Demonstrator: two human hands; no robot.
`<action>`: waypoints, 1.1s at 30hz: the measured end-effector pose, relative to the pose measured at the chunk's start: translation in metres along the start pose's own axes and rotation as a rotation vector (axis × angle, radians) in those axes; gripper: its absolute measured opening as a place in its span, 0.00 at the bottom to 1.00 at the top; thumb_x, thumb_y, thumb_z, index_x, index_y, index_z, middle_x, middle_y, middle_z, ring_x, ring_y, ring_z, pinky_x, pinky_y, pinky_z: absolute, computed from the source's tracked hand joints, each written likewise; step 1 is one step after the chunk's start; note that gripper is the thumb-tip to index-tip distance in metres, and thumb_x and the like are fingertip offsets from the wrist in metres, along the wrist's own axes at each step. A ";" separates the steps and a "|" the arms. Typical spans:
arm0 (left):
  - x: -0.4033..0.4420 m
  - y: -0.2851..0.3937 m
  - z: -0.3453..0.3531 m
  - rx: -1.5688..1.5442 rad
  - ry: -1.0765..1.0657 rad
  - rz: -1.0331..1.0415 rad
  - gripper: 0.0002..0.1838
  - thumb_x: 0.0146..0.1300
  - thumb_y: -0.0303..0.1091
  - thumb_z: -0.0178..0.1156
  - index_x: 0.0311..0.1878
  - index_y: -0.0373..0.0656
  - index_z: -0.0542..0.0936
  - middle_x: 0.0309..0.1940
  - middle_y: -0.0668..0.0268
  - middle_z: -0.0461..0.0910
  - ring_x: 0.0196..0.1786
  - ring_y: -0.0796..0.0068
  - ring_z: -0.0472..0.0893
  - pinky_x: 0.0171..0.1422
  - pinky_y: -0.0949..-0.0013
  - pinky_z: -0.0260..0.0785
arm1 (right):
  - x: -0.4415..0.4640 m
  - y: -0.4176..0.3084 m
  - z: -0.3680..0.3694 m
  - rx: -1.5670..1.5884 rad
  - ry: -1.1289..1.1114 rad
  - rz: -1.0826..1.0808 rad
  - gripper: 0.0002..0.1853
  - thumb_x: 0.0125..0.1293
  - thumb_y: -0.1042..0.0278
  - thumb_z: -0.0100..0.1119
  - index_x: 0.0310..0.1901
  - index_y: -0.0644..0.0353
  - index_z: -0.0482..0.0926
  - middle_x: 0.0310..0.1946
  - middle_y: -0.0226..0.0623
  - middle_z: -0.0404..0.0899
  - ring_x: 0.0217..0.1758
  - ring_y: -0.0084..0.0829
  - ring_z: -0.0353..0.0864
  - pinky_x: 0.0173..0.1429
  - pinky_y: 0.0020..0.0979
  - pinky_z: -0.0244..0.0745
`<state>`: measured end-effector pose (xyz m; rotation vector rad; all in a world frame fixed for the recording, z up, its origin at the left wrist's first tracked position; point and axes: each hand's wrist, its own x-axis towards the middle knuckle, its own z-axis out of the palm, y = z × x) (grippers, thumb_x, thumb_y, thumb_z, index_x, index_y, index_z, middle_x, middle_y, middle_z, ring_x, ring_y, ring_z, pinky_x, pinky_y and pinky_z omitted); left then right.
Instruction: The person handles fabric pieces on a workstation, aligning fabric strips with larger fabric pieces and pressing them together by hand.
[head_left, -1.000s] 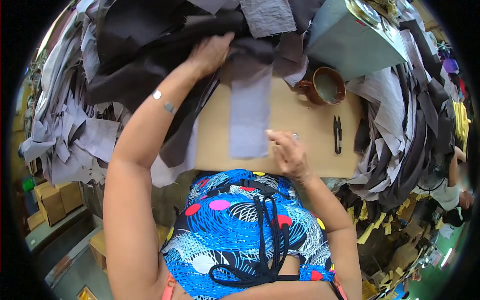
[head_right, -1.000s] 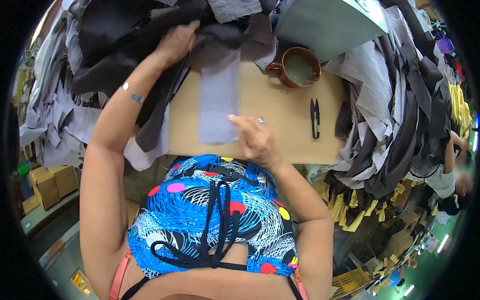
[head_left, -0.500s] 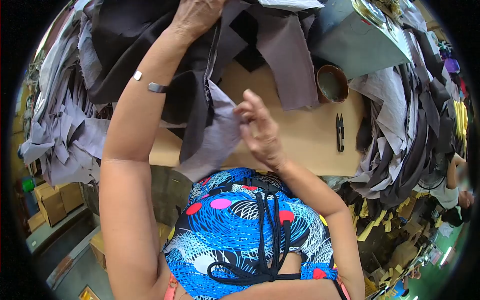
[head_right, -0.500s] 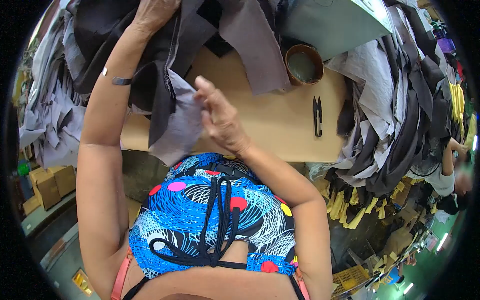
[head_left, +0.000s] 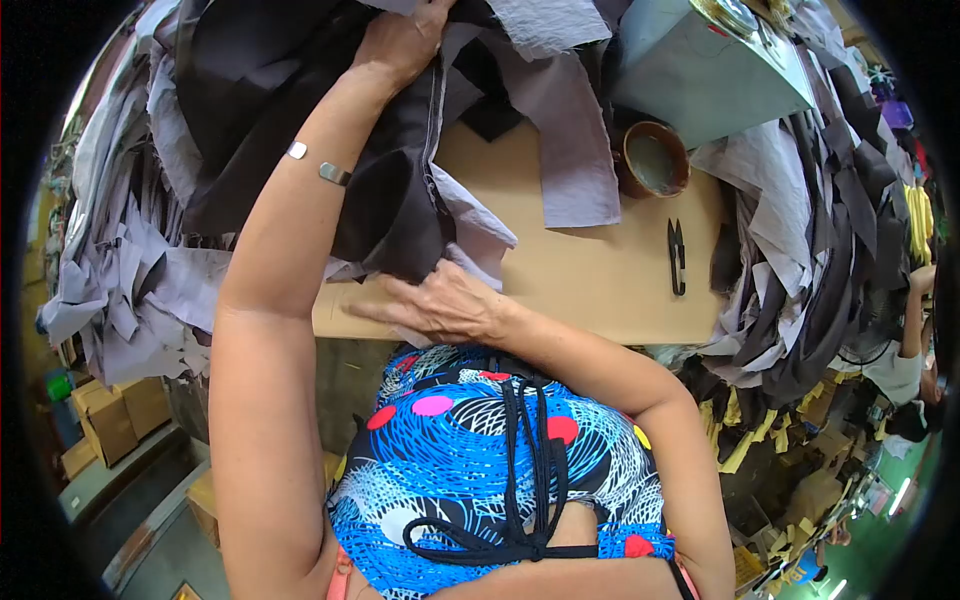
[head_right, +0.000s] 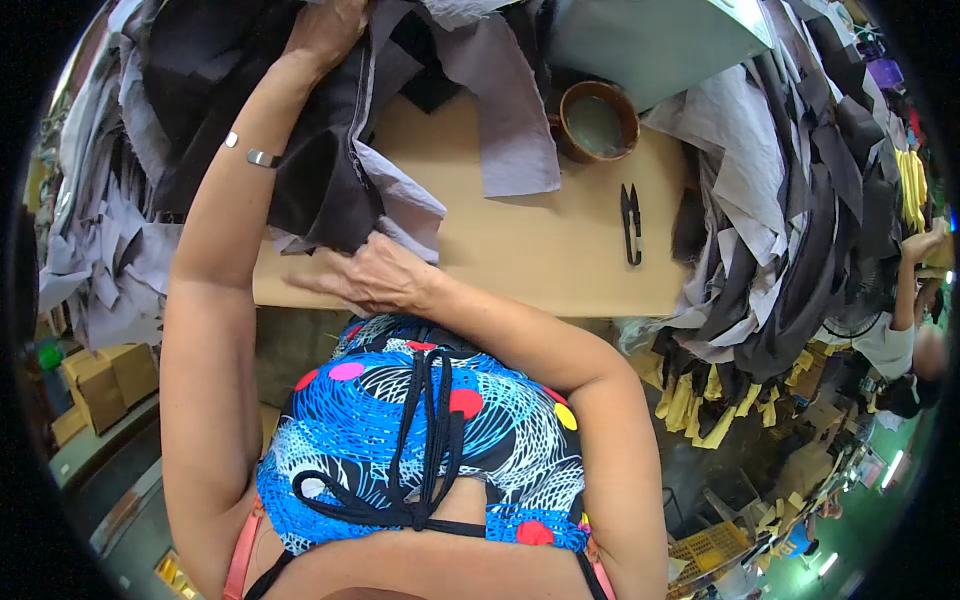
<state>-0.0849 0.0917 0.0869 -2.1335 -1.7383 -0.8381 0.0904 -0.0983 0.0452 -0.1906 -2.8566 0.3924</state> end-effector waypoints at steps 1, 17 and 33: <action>-0.002 0.003 0.000 -0.017 -0.028 -0.044 0.08 0.62 0.28 0.45 0.36 0.37 0.73 0.30 0.46 0.76 0.40 0.42 0.76 0.47 0.49 0.68 | 0.002 -0.001 -0.001 0.039 -0.109 0.089 0.34 0.60 0.65 0.47 0.68 0.31 0.55 0.31 0.33 0.78 0.19 0.26 0.75 0.24 0.28 0.69; -0.112 0.041 -0.064 -0.348 -0.317 0.045 0.07 0.58 0.31 0.57 0.39 0.42 0.78 0.45 0.64 0.75 0.49 0.61 0.75 0.54 0.61 0.66 | -0.009 0.003 0.003 0.231 -0.056 -0.114 0.32 0.60 0.59 0.53 0.67 0.37 0.56 0.22 0.33 0.75 0.23 0.31 0.76 0.36 0.35 0.65; -0.123 0.061 -0.110 -0.422 -0.630 0.172 0.32 0.40 0.55 0.69 0.49 0.48 0.76 0.55 0.65 0.73 0.65 0.59 0.65 0.70 0.50 0.47 | -0.094 0.010 -0.136 1.062 0.666 0.348 0.32 0.44 0.74 0.61 0.57 0.70 0.70 0.22 0.33 0.74 0.24 0.21 0.71 0.34 0.22 0.66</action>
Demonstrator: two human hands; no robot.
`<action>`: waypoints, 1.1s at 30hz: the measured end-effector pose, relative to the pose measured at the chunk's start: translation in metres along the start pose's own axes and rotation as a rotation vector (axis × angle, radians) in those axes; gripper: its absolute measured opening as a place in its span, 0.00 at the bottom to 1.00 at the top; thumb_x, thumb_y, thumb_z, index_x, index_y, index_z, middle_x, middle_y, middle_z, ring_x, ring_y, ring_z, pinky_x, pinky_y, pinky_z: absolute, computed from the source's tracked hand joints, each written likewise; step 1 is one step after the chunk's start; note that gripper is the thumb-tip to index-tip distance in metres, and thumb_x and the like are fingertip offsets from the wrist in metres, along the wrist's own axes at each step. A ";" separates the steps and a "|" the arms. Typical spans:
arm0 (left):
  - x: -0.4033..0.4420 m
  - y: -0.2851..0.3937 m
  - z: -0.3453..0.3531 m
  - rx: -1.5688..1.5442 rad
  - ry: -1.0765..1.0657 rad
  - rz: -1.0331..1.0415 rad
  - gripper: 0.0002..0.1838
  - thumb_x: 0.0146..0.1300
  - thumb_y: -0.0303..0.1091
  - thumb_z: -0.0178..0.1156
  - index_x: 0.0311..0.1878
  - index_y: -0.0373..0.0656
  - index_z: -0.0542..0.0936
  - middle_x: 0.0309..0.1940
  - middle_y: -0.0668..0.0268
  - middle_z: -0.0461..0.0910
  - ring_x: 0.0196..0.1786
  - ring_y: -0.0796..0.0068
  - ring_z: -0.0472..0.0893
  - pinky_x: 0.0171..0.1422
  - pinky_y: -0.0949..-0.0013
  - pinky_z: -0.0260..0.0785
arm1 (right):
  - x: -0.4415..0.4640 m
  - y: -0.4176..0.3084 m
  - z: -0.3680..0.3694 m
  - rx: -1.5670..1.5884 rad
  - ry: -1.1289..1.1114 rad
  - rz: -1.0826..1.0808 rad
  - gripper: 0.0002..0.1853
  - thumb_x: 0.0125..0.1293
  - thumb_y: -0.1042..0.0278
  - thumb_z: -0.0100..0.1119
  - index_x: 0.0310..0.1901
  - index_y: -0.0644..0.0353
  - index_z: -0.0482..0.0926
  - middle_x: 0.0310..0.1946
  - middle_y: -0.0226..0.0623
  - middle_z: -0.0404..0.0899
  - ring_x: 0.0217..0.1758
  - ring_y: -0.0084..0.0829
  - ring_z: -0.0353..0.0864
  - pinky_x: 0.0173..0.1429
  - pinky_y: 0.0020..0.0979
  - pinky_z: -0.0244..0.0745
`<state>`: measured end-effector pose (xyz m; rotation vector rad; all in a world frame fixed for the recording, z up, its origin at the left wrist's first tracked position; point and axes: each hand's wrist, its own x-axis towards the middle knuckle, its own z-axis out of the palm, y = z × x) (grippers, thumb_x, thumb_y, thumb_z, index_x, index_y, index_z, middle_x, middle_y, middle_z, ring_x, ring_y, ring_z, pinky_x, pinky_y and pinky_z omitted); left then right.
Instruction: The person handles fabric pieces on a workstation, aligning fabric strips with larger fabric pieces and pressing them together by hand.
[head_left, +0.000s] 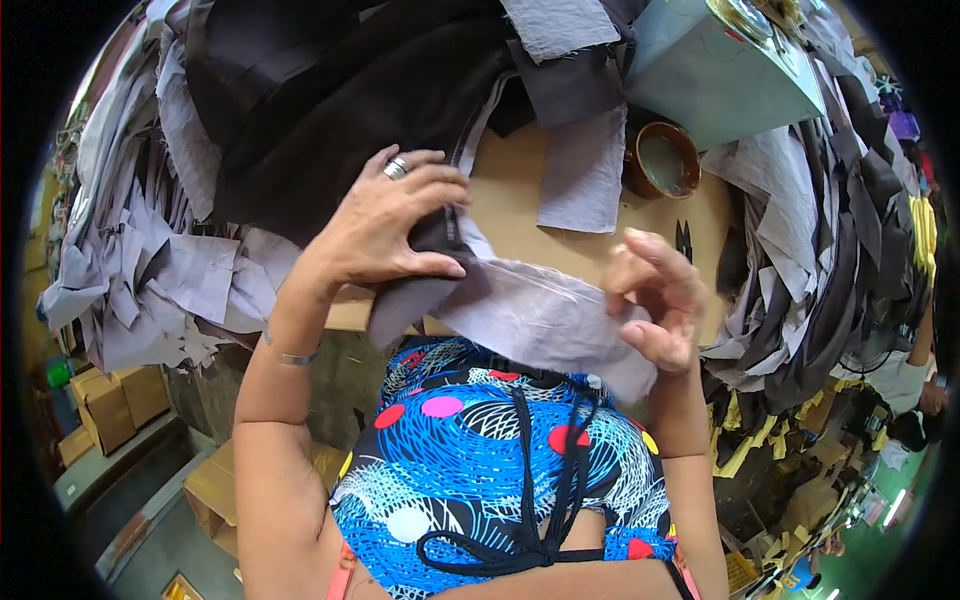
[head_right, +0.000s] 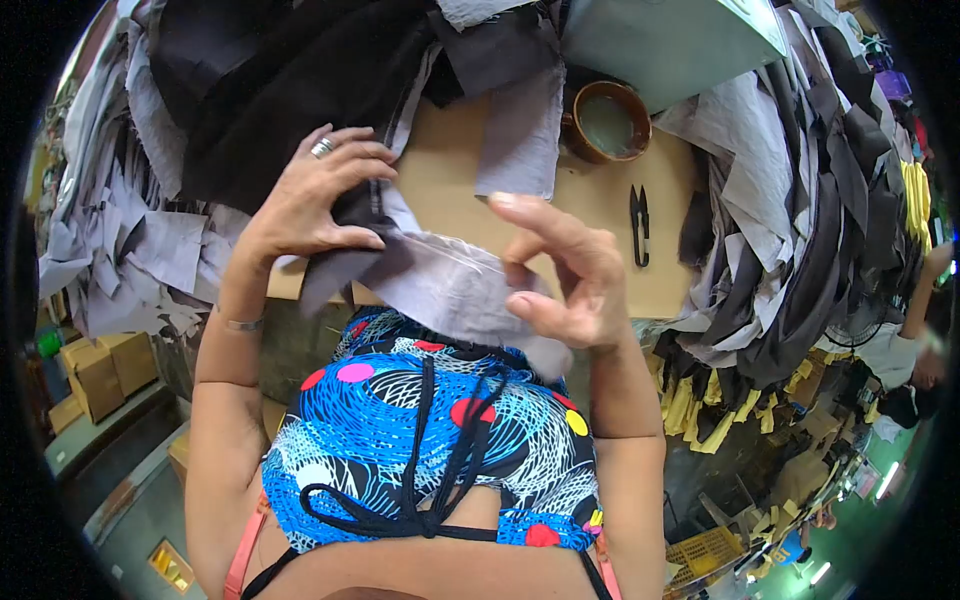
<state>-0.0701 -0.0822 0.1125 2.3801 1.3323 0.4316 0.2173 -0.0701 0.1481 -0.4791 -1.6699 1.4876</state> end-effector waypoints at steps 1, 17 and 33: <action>-0.001 -0.001 0.010 0.045 -0.029 -0.015 0.34 0.39 0.55 0.69 0.50 0.51 0.75 0.56 0.68 0.72 0.67 0.60 0.62 0.72 0.45 0.42 | -0.003 -0.003 -0.004 -0.013 0.018 0.000 0.33 0.43 0.76 0.60 0.57 0.71 0.70 0.22 0.34 0.73 0.24 0.21 0.71 0.33 0.21 0.66; 0.052 -0.010 0.014 0.161 -0.271 -0.026 0.23 0.41 0.41 0.68 0.42 0.48 0.75 0.36 0.60 0.77 0.52 0.55 0.74 0.67 0.49 0.55 | -0.005 -0.043 -0.024 -0.101 0.032 -0.298 0.41 0.46 0.75 0.62 0.65 0.66 0.55 0.18 0.29 0.69 0.19 0.21 0.66 0.31 0.27 0.58; 0.009 0.081 -0.156 0.859 0.473 -0.226 0.23 0.46 0.32 0.67 0.48 0.49 0.75 0.37 0.60 0.82 0.38 0.58 0.82 0.41 0.61 0.73 | -0.017 0.036 0.041 -0.090 0.153 0.026 0.36 0.49 0.87 0.56 0.64 0.60 0.63 0.27 0.29 0.74 0.31 0.20 0.74 0.45 0.23 0.70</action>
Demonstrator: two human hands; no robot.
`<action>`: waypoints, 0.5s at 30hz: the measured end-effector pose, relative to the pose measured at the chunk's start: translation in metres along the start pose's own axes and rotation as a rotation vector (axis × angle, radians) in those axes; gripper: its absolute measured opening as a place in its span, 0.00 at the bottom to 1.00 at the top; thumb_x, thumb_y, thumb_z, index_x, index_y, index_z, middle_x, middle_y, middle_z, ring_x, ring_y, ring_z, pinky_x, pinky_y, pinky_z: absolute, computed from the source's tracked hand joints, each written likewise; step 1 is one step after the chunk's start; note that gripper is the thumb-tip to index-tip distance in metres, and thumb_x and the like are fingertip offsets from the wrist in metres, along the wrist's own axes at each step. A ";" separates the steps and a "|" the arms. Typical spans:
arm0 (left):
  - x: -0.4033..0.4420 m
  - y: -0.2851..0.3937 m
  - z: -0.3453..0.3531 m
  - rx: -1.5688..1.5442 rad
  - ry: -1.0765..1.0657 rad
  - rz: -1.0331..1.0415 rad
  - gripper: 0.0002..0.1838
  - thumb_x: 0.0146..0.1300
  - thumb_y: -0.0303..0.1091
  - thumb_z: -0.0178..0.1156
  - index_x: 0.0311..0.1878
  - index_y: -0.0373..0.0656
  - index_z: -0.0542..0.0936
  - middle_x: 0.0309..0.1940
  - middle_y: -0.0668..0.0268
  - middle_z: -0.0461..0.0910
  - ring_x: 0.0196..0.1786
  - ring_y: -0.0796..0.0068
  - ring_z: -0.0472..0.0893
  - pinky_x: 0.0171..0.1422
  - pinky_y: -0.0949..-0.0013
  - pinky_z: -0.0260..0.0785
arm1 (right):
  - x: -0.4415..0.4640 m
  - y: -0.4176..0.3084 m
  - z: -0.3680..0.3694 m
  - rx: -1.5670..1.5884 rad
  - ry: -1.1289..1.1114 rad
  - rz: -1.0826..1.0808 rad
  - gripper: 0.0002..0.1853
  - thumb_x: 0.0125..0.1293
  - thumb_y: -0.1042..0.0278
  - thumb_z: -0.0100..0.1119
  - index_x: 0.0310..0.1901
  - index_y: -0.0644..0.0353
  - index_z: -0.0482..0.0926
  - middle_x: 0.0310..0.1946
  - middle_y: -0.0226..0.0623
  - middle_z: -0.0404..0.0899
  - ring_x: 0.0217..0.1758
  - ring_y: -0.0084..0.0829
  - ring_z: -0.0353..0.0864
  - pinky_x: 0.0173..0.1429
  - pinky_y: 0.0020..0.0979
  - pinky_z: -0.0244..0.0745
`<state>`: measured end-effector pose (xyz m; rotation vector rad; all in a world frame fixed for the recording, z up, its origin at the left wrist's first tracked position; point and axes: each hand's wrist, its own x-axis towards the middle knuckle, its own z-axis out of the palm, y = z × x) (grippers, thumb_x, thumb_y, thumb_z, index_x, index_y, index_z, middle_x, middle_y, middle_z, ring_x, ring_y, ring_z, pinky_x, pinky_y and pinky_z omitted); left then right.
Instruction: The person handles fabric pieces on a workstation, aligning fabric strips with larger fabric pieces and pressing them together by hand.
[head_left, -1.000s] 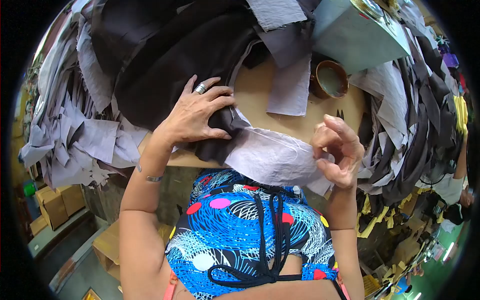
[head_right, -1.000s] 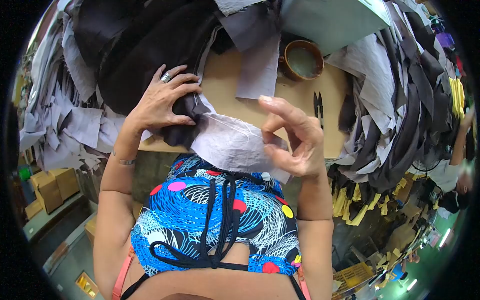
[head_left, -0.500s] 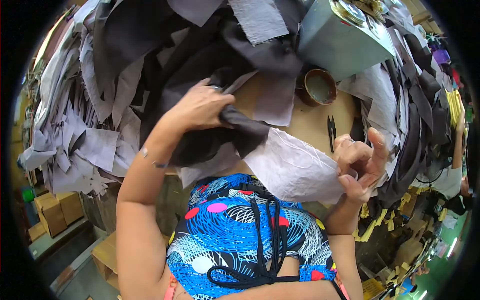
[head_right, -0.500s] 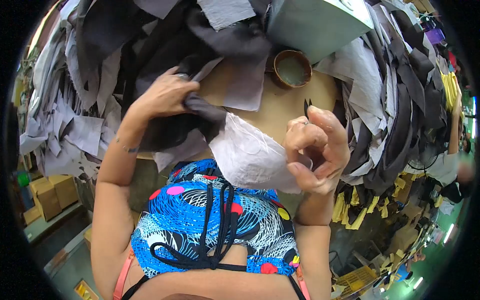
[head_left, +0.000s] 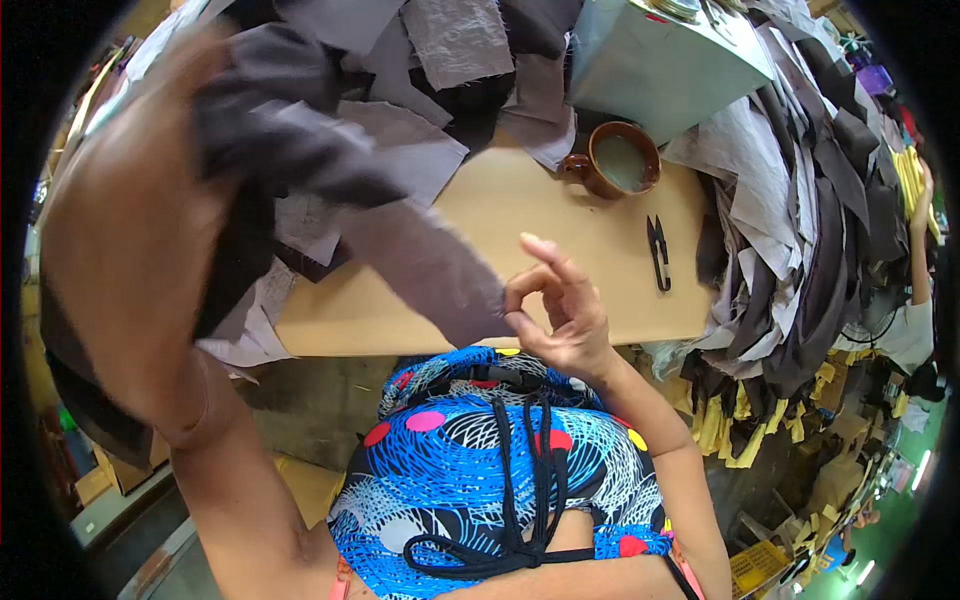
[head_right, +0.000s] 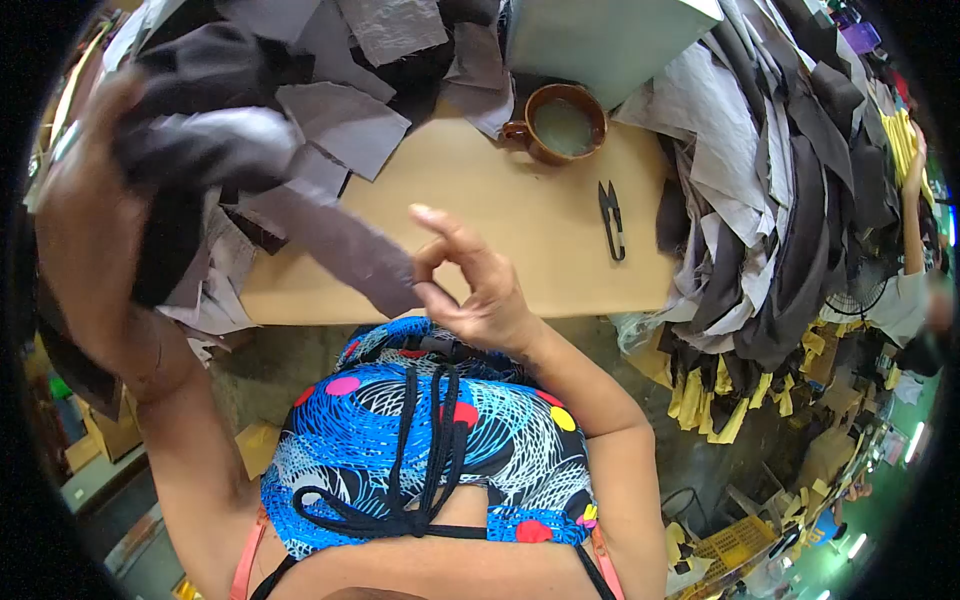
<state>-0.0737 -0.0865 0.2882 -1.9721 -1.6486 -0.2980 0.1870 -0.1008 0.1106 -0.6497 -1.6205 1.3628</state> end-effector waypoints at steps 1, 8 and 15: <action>0.013 0.020 0.013 0.065 -0.058 0.078 0.22 0.46 0.35 0.67 0.47 0.49 0.76 0.34 0.62 0.81 0.37 0.61 0.82 0.41 0.62 0.72 | -0.006 0.008 -0.004 0.009 0.064 0.034 0.37 0.49 0.87 0.56 0.64 0.60 0.62 0.27 0.29 0.74 0.31 0.20 0.74 0.45 0.23 0.70; 0.067 0.103 0.210 -0.139 -0.113 0.685 0.19 0.42 0.43 0.67 0.37 0.47 0.75 0.28 0.69 0.77 0.37 0.72 0.78 0.48 0.68 0.64 | -0.045 0.061 -0.021 -0.211 0.229 0.369 0.35 0.50 0.83 0.56 0.64 0.59 0.63 0.27 0.30 0.73 0.31 0.20 0.73 0.41 0.23 0.72; 0.055 0.134 0.266 -0.260 0.264 0.757 0.08 0.52 0.36 0.55 0.36 0.52 0.75 0.41 0.76 0.67 0.50 0.83 0.67 0.52 0.72 0.61 | -0.040 0.064 -0.019 -0.347 0.169 0.282 0.34 0.49 0.86 0.53 0.62 0.58 0.64 0.30 0.34 0.72 0.30 0.23 0.73 0.36 0.24 0.72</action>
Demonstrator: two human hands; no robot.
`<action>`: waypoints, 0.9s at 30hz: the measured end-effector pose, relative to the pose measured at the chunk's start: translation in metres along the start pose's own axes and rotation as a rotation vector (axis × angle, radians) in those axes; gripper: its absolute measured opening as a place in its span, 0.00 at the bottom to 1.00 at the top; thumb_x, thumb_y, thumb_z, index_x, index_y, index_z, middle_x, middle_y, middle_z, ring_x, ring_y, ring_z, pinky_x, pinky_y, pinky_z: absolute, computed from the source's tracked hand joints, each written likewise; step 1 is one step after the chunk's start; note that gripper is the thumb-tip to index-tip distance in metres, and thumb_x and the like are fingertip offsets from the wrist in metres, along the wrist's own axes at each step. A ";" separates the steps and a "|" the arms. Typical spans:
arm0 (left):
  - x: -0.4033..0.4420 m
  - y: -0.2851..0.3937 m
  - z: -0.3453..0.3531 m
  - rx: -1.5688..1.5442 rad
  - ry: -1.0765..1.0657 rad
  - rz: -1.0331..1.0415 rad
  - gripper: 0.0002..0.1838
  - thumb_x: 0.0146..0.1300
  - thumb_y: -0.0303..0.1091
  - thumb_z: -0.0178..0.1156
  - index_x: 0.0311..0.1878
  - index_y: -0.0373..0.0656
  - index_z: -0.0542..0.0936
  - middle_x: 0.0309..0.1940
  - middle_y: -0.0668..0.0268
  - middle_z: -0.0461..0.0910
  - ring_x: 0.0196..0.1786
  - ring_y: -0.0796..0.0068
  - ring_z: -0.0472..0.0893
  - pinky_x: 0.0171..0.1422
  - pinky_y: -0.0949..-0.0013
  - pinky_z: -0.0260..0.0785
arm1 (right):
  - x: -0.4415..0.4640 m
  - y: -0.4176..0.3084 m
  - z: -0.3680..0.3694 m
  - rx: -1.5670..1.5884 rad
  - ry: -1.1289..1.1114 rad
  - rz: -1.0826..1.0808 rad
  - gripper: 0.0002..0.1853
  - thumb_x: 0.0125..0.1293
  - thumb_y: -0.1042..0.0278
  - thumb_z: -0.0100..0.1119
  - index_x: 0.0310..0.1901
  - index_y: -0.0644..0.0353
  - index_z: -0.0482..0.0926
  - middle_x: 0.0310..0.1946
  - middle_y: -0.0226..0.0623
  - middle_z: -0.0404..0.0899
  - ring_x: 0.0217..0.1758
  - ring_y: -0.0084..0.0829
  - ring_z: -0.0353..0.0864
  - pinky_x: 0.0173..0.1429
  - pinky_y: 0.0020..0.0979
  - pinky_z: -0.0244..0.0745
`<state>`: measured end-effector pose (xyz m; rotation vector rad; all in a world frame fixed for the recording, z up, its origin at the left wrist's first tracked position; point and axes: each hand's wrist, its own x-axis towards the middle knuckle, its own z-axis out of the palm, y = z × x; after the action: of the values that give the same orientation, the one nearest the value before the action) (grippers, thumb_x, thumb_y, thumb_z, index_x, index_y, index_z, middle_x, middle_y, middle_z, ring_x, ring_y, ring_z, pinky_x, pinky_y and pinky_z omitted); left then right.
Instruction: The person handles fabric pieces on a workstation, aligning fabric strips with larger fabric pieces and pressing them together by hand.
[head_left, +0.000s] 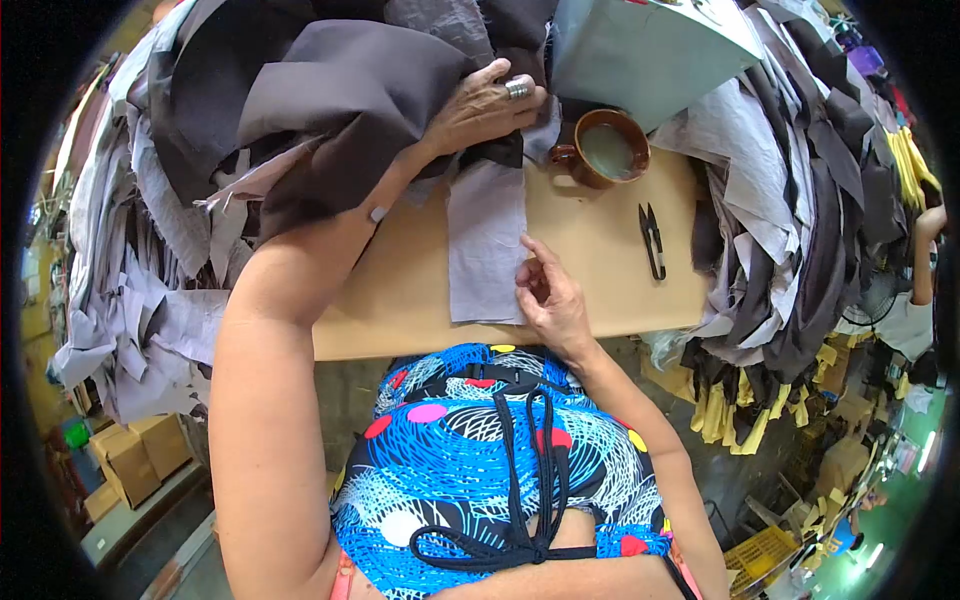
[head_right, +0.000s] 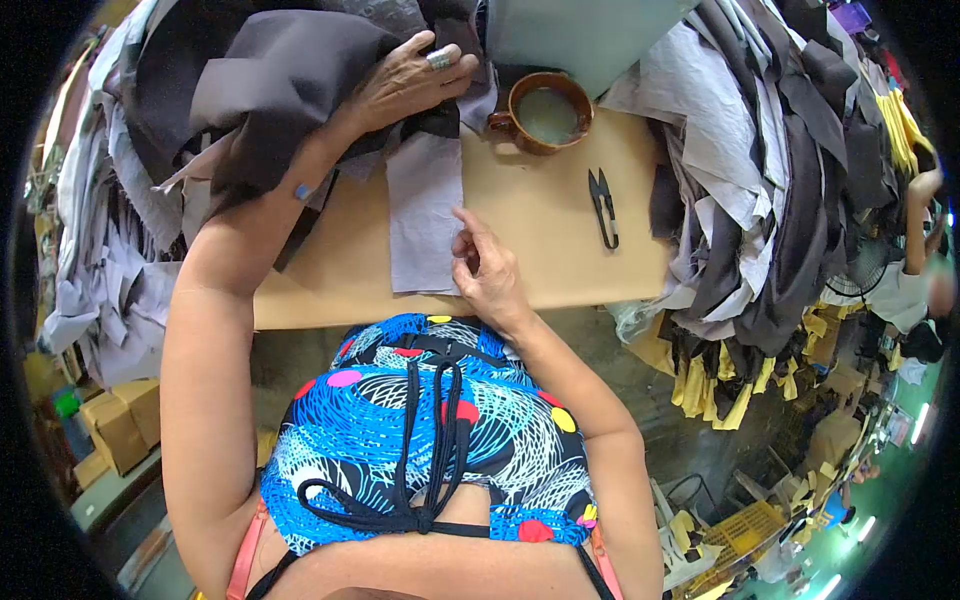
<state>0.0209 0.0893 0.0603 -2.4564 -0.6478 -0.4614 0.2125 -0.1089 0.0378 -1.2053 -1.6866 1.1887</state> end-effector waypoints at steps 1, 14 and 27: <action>-0.001 0.004 -0.006 -0.025 0.008 0.005 0.07 0.52 0.36 0.55 0.36 0.52 0.75 0.40 0.77 0.68 0.50 0.83 0.68 0.52 0.73 0.61 | 0.000 0.001 0.000 0.019 -0.003 0.006 0.34 0.49 0.86 0.53 0.62 0.58 0.64 0.31 0.34 0.72 0.30 0.23 0.73 0.36 0.24 0.72; -0.056 0.047 0.037 -0.611 0.180 -0.366 0.10 0.49 0.24 0.60 0.37 0.38 0.74 0.44 0.55 0.73 0.47 0.56 0.73 0.47 0.64 0.67 | 0.006 -0.012 0.001 -0.037 -0.125 -0.003 0.34 0.47 0.87 0.50 0.61 0.59 0.64 0.30 0.39 0.73 0.29 0.32 0.74 0.35 0.30 0.72; -0.057 0.011 -0.013 -1.355 0.207 -0.941 0.16 0.62 0.39 0.50 0.50 0.41 0.66 0.51 0.57 0.67 0.54 0.60 0.67 0.57 0.62 0.59 | 0.005 -0.020 0.005 -0.231 -0.156 -0.130 0.33 0.45 0.87 0.50 0.59 0.62 0.66 0.31 0.43 0.74 0.34 0.40 0.76 0.43 0.37 0.72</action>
<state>-0.0226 0.0543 0.0404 -2.9228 -1.8268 -2.0211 0.2005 -0.1080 0.0556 -1.1411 -2.0323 1.0527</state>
